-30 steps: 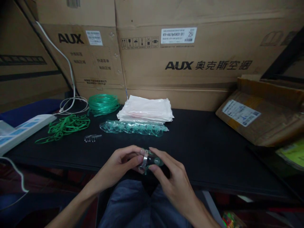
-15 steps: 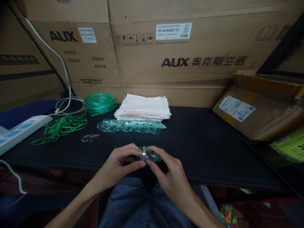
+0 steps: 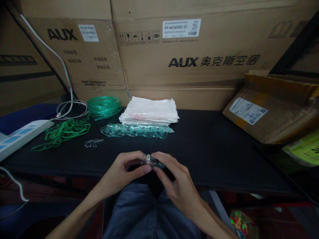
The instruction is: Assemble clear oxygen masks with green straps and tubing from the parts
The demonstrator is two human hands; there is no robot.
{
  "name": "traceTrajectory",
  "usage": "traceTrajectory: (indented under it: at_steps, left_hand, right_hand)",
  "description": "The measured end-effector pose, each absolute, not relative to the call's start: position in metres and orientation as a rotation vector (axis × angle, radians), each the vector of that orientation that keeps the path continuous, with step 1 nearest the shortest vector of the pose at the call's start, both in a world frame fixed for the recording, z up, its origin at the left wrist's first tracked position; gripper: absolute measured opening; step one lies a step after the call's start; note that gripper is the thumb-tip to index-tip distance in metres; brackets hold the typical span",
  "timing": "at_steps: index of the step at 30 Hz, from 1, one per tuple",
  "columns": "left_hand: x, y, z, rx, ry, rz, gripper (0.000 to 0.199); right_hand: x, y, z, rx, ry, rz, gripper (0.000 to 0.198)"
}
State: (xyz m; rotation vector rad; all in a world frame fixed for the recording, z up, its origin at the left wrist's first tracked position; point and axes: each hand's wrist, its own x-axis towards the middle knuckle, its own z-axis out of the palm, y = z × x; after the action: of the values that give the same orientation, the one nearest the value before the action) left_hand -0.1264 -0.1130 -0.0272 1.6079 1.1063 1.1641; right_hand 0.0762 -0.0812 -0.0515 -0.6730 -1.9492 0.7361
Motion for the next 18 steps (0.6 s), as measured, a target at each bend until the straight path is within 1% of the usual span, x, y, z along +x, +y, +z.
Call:
traceTrajectory:
  at_steps: [1,4,6,10,14,18]
  left_hand:
    - [-0.1253,-0.1132,-0.0298,1.579,1.112,1.235,0.016]
    - [-0.1230,-0.1140,-0.0354,1.631,1.155,1.451,0.043]
    - [-0.1233,-0.1148,-0.0355,1.823,1.181,1.447,0.051]
    - [-0.1257,-0.1163,-0.0313,2.079,1.175,1.370,0.043]
    - [-0.1250,-0.1168,-0.0305,2.072,1.173,1.395,0.046]
    - [-0.1220,-0.1159,-0.0318,1.999,1.201,1.429,0.034]
  right_hand:
    - [0.0761,-0.0813,-0.0497,-0.692,-1.935,0.755,0.030]
    - [0.0762,-0.0815,-0.0444,-0.748,-1.901,0.804,0.026]
    - [0.0767,-0.0817,-0.0426,-0.754,-1.903,0.825,0.024]
    - [0.0777,-0.0816,-0.0431,-0.743,-1.907,0.852,0.023]
    - [0.0775,-0.0811,-0.0449,-0.743,-1.864,0.855,0.025]
    - [0.0772,-0.0812,-0.0461,-0.748,-1.851,0.849,0.028]
